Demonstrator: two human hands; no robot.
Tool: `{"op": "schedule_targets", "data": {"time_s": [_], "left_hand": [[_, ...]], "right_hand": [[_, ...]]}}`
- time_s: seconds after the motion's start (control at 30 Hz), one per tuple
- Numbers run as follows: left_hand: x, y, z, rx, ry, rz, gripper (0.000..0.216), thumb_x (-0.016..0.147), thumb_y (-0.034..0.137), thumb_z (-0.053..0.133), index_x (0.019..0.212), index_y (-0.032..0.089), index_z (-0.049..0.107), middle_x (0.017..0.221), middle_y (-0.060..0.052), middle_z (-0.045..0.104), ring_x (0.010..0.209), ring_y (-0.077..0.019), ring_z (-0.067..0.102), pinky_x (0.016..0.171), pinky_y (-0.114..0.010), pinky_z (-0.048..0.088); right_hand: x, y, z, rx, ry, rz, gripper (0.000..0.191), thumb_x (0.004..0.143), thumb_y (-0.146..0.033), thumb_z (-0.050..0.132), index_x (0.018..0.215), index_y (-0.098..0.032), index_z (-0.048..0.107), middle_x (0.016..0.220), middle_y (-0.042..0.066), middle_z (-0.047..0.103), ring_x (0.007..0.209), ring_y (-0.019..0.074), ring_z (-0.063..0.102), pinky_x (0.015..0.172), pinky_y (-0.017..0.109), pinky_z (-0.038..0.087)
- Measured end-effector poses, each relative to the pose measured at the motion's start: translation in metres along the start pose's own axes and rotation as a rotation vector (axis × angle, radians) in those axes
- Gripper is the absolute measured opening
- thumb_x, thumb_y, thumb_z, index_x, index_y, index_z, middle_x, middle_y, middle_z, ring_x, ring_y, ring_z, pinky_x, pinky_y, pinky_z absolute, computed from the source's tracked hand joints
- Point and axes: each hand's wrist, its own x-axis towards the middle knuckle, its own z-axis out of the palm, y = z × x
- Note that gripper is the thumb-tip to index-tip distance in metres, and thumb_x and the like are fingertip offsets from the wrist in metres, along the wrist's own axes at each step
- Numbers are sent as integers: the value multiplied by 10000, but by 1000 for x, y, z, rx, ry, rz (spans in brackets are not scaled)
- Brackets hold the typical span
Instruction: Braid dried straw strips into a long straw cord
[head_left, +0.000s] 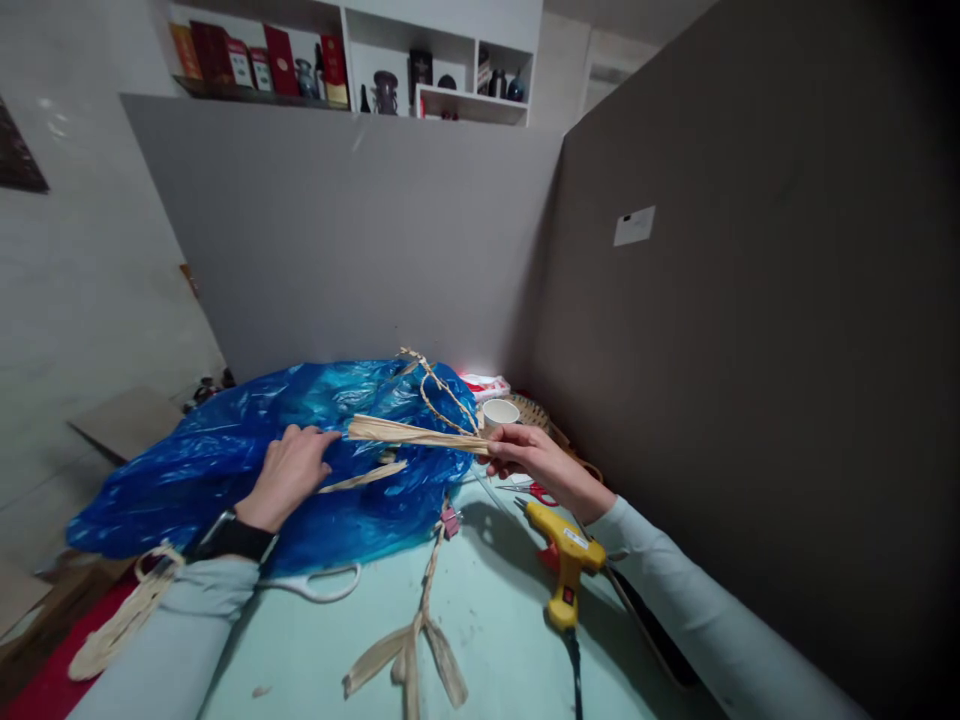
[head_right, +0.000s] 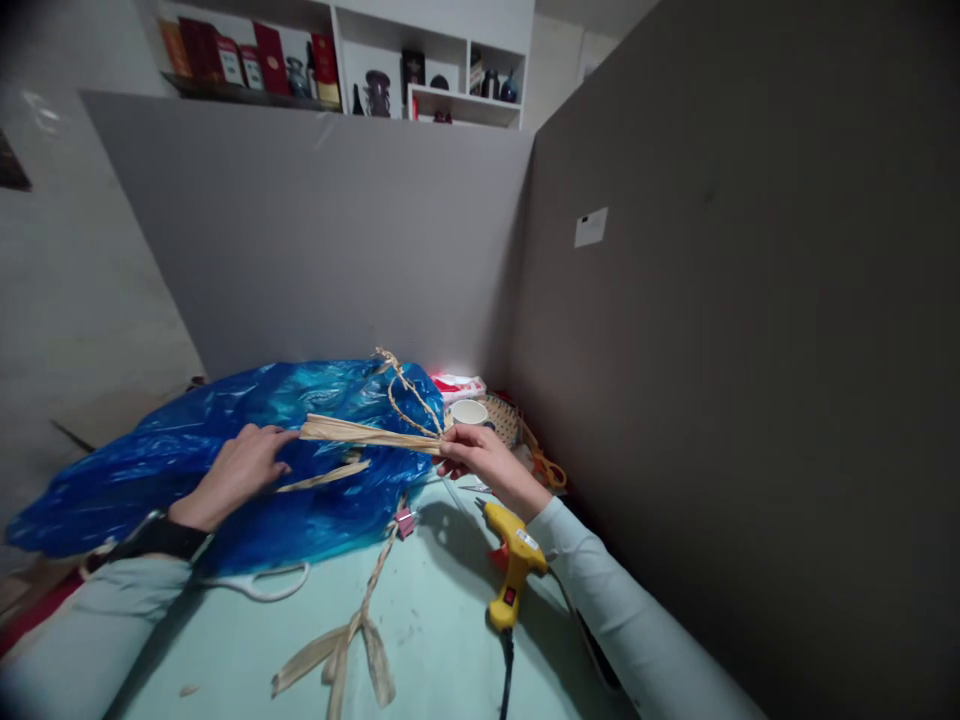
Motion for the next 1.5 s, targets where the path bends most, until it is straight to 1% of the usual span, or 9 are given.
{"op": "schedule_targets", "data": {"time_s": [0.17, 0.37, 0.5, 0.63, 0.73, 0.93, 1.1, 1.27, 1.5], "left_hand": [[13, -11, 13, -106, 63, -59, 333, 915, 328, 613, 1222, 203, 597, 1251, -88, 626, 1044, -238, 642, 860, -446, 550], [34, -24, -13, -278, 271, -167, 337, 912, 335, 616, 1216, 188, 599, 1229, -86, 636, 1019, -237, 650, 845, -444, 557], [33, -17, -28, -355, 368, -177, 326, 917, 341, 608, 1203, 186, 607, 1220, -83, 641, 1012, -235, 652, 846, -445, 556], [25, -11, -25, -421, 369, -164, 308, 918, 341, 606, 1186, 190, 617, 1208, -79, 647, 1000, -229, 655, 841, -435, 559], [19, -12, -18, -468, 366, -165, 309, 918, 342, 606, 1186, 189, 617, 1206, -79, 649, 994, -228, 657, 837, -434, 561], [8, -12, -11, -569, 439, -128, 300, 919, 335, 607, 1176, 181, 619, 1192, -81, 655, 989, -224, 659, 840, -438, 559], [-9, 12, -18, -645, 535, -38, 256, 928, 335, 573, 1117, 186, 660, 1161, -83, 684, 1062, -239, 622, 956, -465, 479], [-20, 42, -22, -763, 343, 191, 208, 808, 335, 650, 952, 243, 769, 972, -45, 780, 954, -253, 636, 886, -344, 460], [-30, 61, -27, -1036, 121, 180, 268, 834, 406, 574, 862, 204, 749, 757, -19, 740, 700, -204, 643, 657, -283, 450]], "right_hand": [[16, -2, 12, -159, -99, 58, 212, 788, -366, 641, 749, -161, 603, 744, 40, 695, 625, 130, 626, 578, 230, 452], [50, -2, 42, -424, -86, 84, 158, 834, -235, 546, 724, -153, 623, 751, 62, 725, 563, 145, 641, 484, 220, 425], [78, -2, 80, -609, 30, -2, 187, 869, -190, 499, 837, -163, 681, 882, 98, 744, 757, 214, 690, 688, 310, 487], [96, 7, 111, -781, 128, -97, 179, 795, -113, 559, 825, -166, 727, 986, 161, 727, 1068, 331, 609, 916, 447, 400], [101, 14, 116, -813, 147, -169, 156, 765, -100, 588, 768, -171, 727, 984, 158, 726, 1142, 336, 550, 985, 459, 341], [98, 15, 100, -637, 258, -233, 204, 847, -203, 518, 895, -204, 716, 935, 73, 735, 884, 220, 632, 851, 334, 434], [78, 8, 78, -349, 331, -216, 131, 818, -287, 519, 781, -207, 616, 758, 39, 698, 741, 205, 662, 718, 314, 484], [54, 0, 59, -59, 332, -189, 137, 783, -346, 556, 795, -210, 550, 722, 37, 682, 694, 196, 670, 626, 291, 490], [39, -2, 54, 193, 360, -178, 343, 771, -428, 647, 992, -208, 502, 845, 37, 694, 753, 168, 683, 699, 286, 506]]}}
